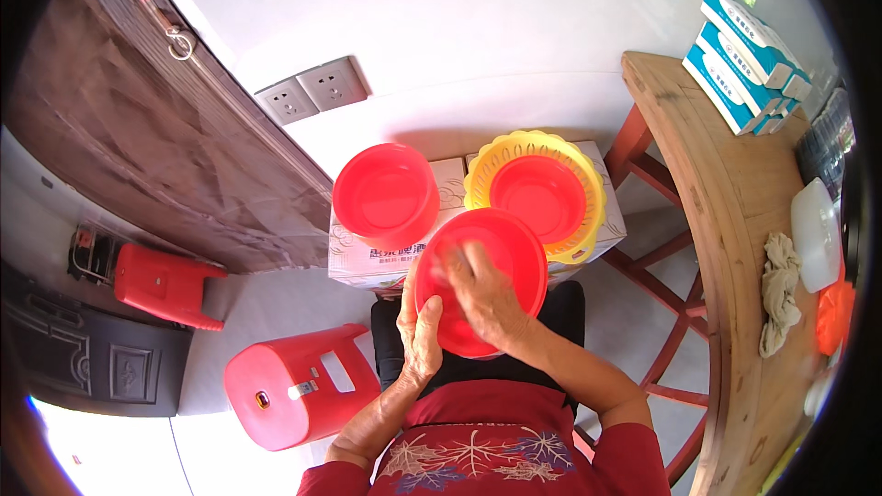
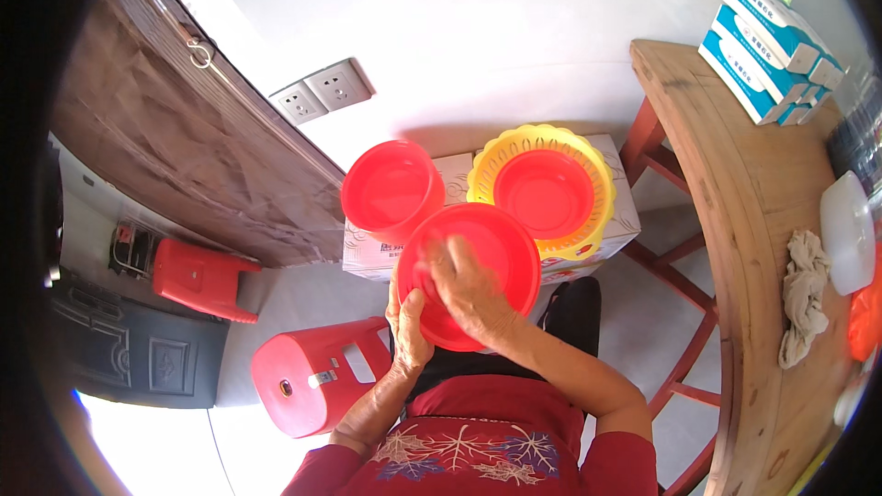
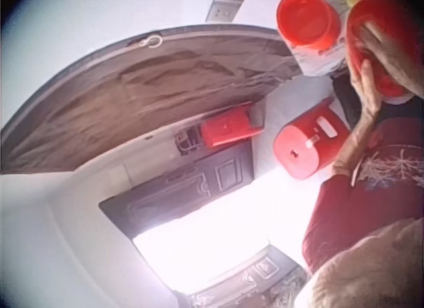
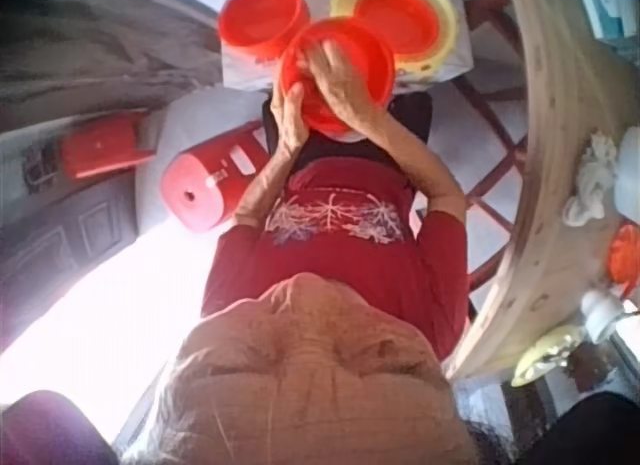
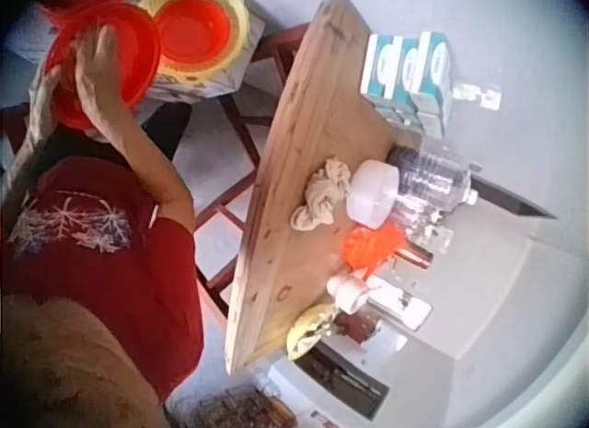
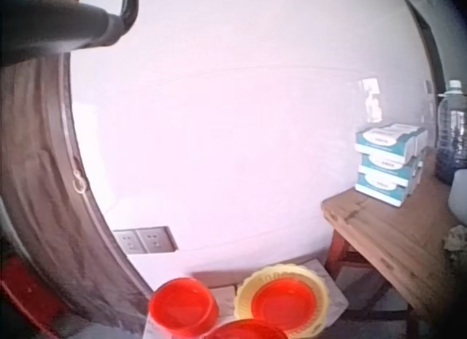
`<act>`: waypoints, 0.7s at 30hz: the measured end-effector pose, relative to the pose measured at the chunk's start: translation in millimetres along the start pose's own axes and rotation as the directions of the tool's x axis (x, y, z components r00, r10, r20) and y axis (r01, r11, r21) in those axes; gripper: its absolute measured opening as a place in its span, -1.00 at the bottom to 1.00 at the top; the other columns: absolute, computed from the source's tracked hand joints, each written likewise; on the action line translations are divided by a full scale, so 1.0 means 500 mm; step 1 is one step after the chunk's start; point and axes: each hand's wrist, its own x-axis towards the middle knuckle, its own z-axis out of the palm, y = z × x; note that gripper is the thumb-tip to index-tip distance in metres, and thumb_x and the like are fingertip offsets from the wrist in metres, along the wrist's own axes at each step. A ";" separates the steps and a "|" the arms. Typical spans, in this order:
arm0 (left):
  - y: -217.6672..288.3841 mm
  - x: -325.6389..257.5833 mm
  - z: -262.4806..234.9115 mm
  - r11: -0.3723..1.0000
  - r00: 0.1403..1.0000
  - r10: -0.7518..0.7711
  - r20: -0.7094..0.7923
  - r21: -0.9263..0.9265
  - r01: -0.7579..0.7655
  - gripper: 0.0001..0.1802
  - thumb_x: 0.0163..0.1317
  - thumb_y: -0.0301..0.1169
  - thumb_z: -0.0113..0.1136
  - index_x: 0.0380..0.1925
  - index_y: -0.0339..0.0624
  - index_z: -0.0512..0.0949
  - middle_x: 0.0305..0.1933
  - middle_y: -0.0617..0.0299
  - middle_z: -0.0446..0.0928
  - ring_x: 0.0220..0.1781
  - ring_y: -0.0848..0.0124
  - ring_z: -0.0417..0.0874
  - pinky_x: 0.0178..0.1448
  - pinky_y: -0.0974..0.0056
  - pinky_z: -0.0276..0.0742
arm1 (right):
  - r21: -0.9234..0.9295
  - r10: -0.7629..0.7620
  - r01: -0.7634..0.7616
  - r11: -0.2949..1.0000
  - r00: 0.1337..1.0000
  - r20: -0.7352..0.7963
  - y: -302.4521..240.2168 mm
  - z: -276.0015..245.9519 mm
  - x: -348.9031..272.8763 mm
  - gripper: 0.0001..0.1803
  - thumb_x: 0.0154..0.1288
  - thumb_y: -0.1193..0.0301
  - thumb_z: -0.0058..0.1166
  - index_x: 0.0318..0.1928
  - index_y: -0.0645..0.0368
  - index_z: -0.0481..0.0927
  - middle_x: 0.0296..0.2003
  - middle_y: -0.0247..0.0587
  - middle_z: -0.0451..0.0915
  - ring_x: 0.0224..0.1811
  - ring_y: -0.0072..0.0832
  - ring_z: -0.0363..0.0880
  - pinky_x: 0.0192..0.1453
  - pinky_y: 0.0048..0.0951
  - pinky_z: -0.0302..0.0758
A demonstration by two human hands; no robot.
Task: The person sits on a low red stool and wipes several red plastic plates with a white cloth. They handle the plates one at a time, wiping the interior and exterior surfaces before placing them back on a stack on a cardboard box. The person repeats this process for multiple plates throughout the clip.
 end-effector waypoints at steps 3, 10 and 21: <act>0.016 0.003 -0.003 0.999 0.999 0.027 -0.036 -0.015 -0.028 -0.35 0.35 -0.20 -0.02 0.35 -0.30 0.17 0.30 0.06 0.34 0.33 0.28 0.33 0.39 0.19 0.20 | -0.542 -0.091 0.026 0.840 0.991 -0.095 0.032 0.000 0.016 -0.58 0.31 0.27 0.06 0.05 0.32 0.44 -0.27 -0.18 0.43 -0.30 -0.48 0.55 -0.50 -0.56 0.52; 0.023 0.022 -0.018 0.997 0.995 0.079 -0.064 0.027 -0.077 -0.34 0.37 -0.24 0.01 0.38 -0.30 0.13 0.34 0.07 0.30 0.35 0.33 0.28 0.43 0.22 0.10 | -0.085 0.125 -0.096 0.992 0.863 0.489 0.006 -0.028 -0.040 -0.69 0.23 0.40 0.06 -0.03 0.25 0.47 -0.24 -0.04 0.50 -0.25 -0.15 0.61 -0.36 -0.24 0.60; -0.019 0.021 -0.017 0.993 0.995 -0.031 -0.091 -0.119 0.020 -0.31 0.44 0.05 -0.25 0.34 -0.27 0.14 0.31 0.05 0.30 0.32 0.26 0.36 0.36 0.15 0.29 | 0.827 0.208 -0.076 0.557 0.977 -0.051 -0.002 0.002 0.071 -0.56 0.24 0.78 -0.15 0.12 0.24 0.37 -0.01 -0.20 0.45 0.02 -0.46 0.56 0.06 -0.51 0.48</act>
